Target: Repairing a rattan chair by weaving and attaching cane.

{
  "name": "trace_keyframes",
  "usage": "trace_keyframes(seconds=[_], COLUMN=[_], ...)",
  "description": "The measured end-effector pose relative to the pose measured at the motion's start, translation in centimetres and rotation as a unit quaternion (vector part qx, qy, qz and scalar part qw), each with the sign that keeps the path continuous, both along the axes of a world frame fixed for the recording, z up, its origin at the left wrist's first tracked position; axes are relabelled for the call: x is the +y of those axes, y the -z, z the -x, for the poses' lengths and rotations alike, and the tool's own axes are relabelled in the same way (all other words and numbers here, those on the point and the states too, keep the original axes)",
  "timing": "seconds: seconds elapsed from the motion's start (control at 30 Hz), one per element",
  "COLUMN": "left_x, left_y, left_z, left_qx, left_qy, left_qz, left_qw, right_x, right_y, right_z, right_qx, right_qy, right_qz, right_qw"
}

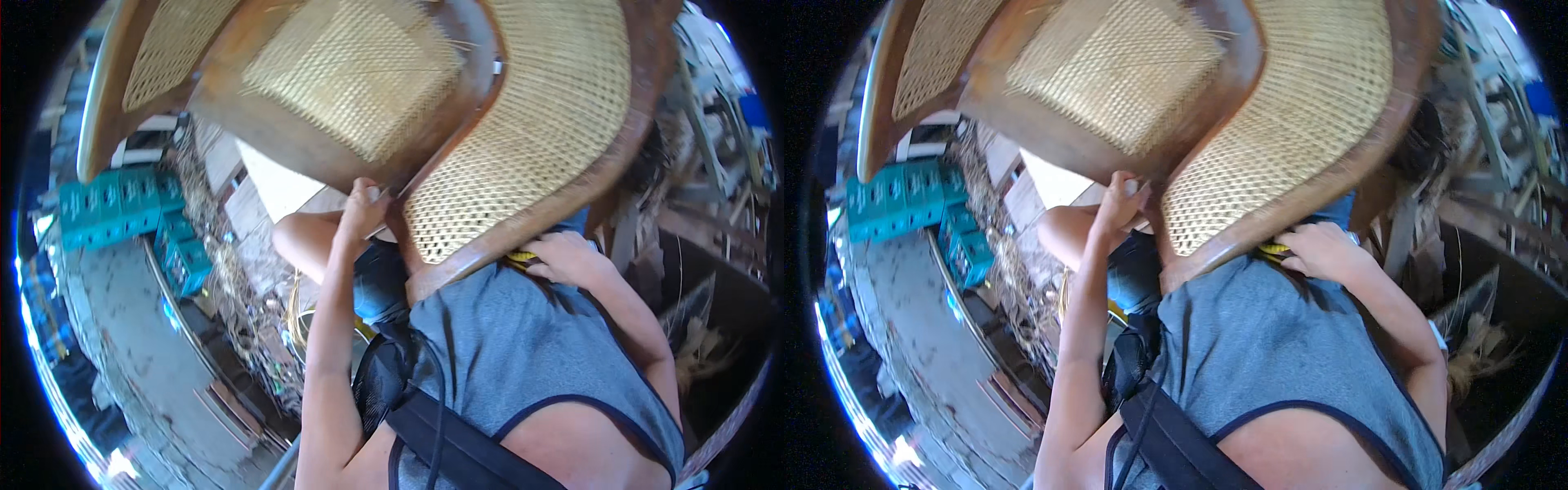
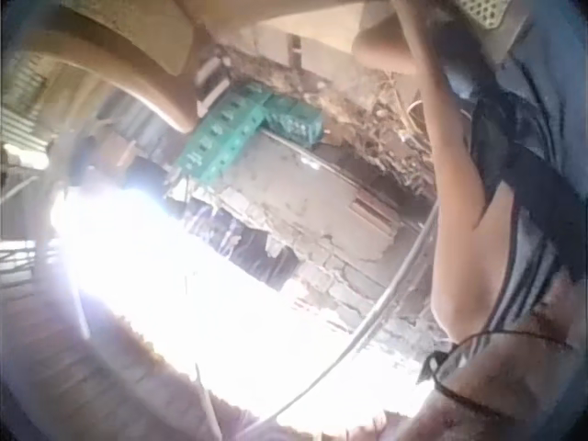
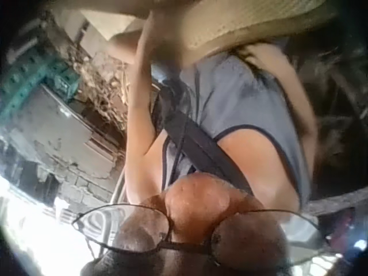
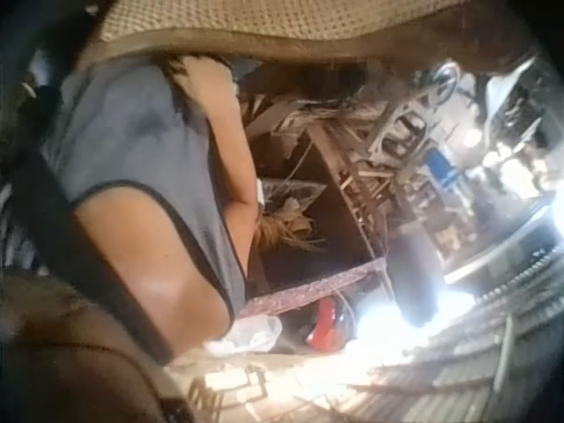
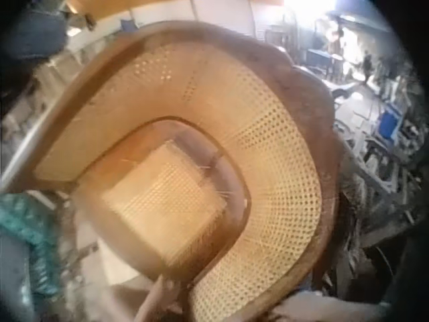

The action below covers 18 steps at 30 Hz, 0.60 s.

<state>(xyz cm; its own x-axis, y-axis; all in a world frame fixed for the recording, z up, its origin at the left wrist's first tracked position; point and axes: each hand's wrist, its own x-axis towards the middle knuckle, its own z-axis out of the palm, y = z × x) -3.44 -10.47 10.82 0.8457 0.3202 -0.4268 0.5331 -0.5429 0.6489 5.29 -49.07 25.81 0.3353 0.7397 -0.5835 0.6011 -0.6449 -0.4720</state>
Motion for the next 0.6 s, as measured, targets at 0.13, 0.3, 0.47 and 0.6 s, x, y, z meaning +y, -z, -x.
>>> trace_keyframes(seconds=[0.13, 0.3, 0.47, 0.6], left_x=[-0.3, -1.1, -1.1, -0.7], left_y=[1.1, 1.3, 2.8, 2.1], left_z=[0.3, 0.1, 0.3, -0.1], left_qx=[-0.116, -0.069, -0.064, -0.049], left_qy=[0.074, 0.052, 0.043, 0.166], left_qz=[-0.132, -0.227, -0.259, -0.301], left_qw=[0.982, 0.97, 0.963, 0.938], right_x=[-1.9, -3.0, -3.0, -1.8], right_y=[1.0, -0.4, -2.8, -5.5], right_z=[-0.1, -1.2, -2.9, -5.0], right_qx=[-0.042, -0.051, -0.011, 0.109], right_qy=[0.023, 0.04, 0.077, 0.075], right_qz=[-0.015, -0.007, -0.038, 0.008], right_qw=[0.999, 0.998, 0.996, 0.991])
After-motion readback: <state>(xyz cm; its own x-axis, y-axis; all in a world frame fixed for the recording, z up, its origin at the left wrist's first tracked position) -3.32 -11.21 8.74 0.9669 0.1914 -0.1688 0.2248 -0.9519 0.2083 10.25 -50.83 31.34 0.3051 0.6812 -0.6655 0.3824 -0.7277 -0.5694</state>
